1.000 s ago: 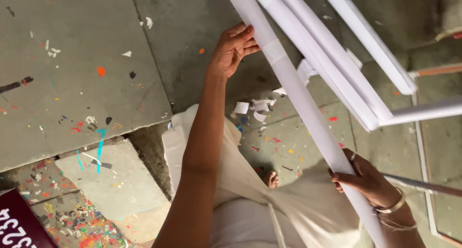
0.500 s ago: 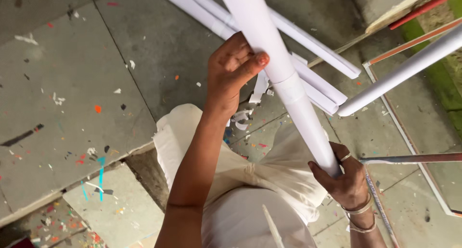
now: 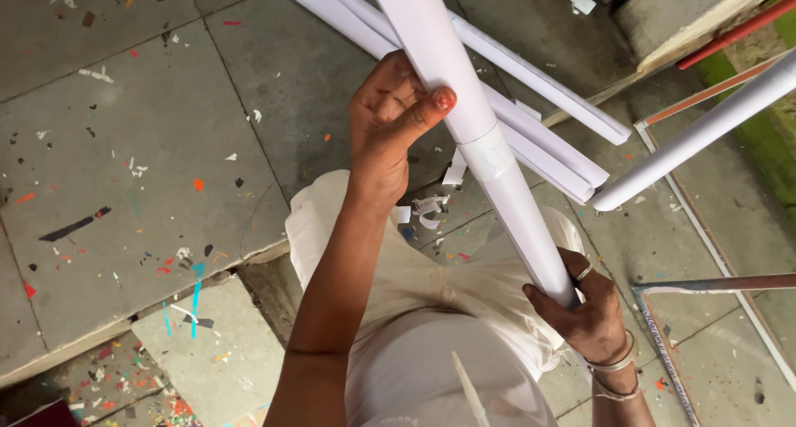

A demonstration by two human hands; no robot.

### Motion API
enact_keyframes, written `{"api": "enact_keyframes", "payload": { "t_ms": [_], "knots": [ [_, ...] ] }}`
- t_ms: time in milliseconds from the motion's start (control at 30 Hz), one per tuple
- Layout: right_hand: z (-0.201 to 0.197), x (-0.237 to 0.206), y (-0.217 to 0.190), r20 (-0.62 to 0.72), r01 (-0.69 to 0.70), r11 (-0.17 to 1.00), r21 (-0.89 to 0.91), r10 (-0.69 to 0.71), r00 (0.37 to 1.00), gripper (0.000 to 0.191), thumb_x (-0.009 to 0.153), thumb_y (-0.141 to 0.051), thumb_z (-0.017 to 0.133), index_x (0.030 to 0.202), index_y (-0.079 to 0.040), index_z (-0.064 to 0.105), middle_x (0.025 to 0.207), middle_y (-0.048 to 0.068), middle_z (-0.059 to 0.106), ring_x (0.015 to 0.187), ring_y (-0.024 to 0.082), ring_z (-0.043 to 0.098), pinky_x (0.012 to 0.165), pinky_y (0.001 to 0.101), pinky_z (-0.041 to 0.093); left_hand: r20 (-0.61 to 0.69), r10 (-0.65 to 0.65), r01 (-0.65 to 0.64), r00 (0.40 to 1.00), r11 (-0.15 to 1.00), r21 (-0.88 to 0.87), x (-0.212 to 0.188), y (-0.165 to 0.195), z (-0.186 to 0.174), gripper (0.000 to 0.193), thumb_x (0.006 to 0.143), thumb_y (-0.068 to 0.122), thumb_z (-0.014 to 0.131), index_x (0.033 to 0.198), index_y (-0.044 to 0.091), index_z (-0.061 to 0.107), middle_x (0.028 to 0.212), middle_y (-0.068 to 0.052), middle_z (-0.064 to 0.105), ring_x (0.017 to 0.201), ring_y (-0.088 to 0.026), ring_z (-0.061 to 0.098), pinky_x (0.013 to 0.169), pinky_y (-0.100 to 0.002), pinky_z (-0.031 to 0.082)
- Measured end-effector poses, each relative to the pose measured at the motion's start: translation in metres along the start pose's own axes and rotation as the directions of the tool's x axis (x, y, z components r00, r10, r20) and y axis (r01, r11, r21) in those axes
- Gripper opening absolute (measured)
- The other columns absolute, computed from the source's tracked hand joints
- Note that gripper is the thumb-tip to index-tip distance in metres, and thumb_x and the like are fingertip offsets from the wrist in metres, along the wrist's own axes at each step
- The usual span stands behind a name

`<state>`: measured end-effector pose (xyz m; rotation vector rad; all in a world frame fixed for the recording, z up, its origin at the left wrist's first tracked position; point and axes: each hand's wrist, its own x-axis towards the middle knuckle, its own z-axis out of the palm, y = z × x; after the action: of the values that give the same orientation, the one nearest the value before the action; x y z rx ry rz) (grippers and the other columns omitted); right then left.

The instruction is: The person applies glue to the edges of a printed banner and folds it around a metal frame. They then roll the banner onto a white PVC pipe and secure it with a plastic tie. The finished sign is placed against a wall.

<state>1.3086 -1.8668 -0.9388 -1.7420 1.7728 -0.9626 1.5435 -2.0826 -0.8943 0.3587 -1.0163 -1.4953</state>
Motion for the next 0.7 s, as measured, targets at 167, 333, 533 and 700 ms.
{"api": "enact_keyframes", "payload": {
  "t_ms": [167,333,533,700],
  "knots": [
    [0.01,-0.01,-0.002,0.021,-0.091,0.993,0.072,0.089,0.996,0.052,0.071,-0.008,0.085,0.117,0.004,0.065,0.09,0.014,0.074,0.075,0.018,0.072,0.066,0.0306,0.059,0.002,0.004,-0.004,1.0,1.0,0.016,0.0,0.003,0.001,0.026,0.095,0.017,0.085,0.107,0.003,0.067,0.095,-0.001,0.07,0.092,-0.011,0.062,0.092,-0.029,0.048],
    [0.02,-0.014,-0.016,-0.023,-0.098,0.994,0.057,0.099,0.995,0.057,0.069,-0.008,0.087,0.121,0.002,0.065,0.086,0.012,0.075,0.075,0.016,0.072,0.068,0.0305,0.059,0.008,0.006,-0.006,1.0,1.0,0.007,0.001,0.004,0.003,0.031,0.098,0.02,0.08,0.119,0.001,0.068,0.1,-0.002,0.07,0.097,-0.012,0.062,0.096,-0.032,0.048],
    [0.027,-0.012,-0.025,-0.101,-0.019,1.0,-0.011,0.017,0.995,0.068,0.066,-0.012,0.091,0.126,0.003,0.062,0.091,0.012,0.075,0.076,0.017,0.071,0.068,0.0312,0.059,0.024,0.054,-0.054,0.998,0.998,0.031,0.008,-0.006,0.003,0.033,0.106,0.021,0.07,0.132,0.0,0.066,0.112,-0.007,0.075,0.106,-0.016,0.065,0.102,-0.034,0.047],
    [0.024,-0.01,-0.02,-0.142,0.046,0.997,-0.056,-0.054,0.988,0.079,0.064,-0.018,0.095,0.13,0.001,0.058,0.091,0.012,0.075,0.078,0.016,0.072,0.071,0.0309,0.059,0.102,0.071,-0.064,0.992,0.996,-0.068,0.014,-0.012,0.005,0.024,0.11,0.017,0.063,0.129,0.002,0.064,0.114,-0.007,0.074,0.121,-0.024,0.071,0.111,-0.043,0.051]
  ]
}}
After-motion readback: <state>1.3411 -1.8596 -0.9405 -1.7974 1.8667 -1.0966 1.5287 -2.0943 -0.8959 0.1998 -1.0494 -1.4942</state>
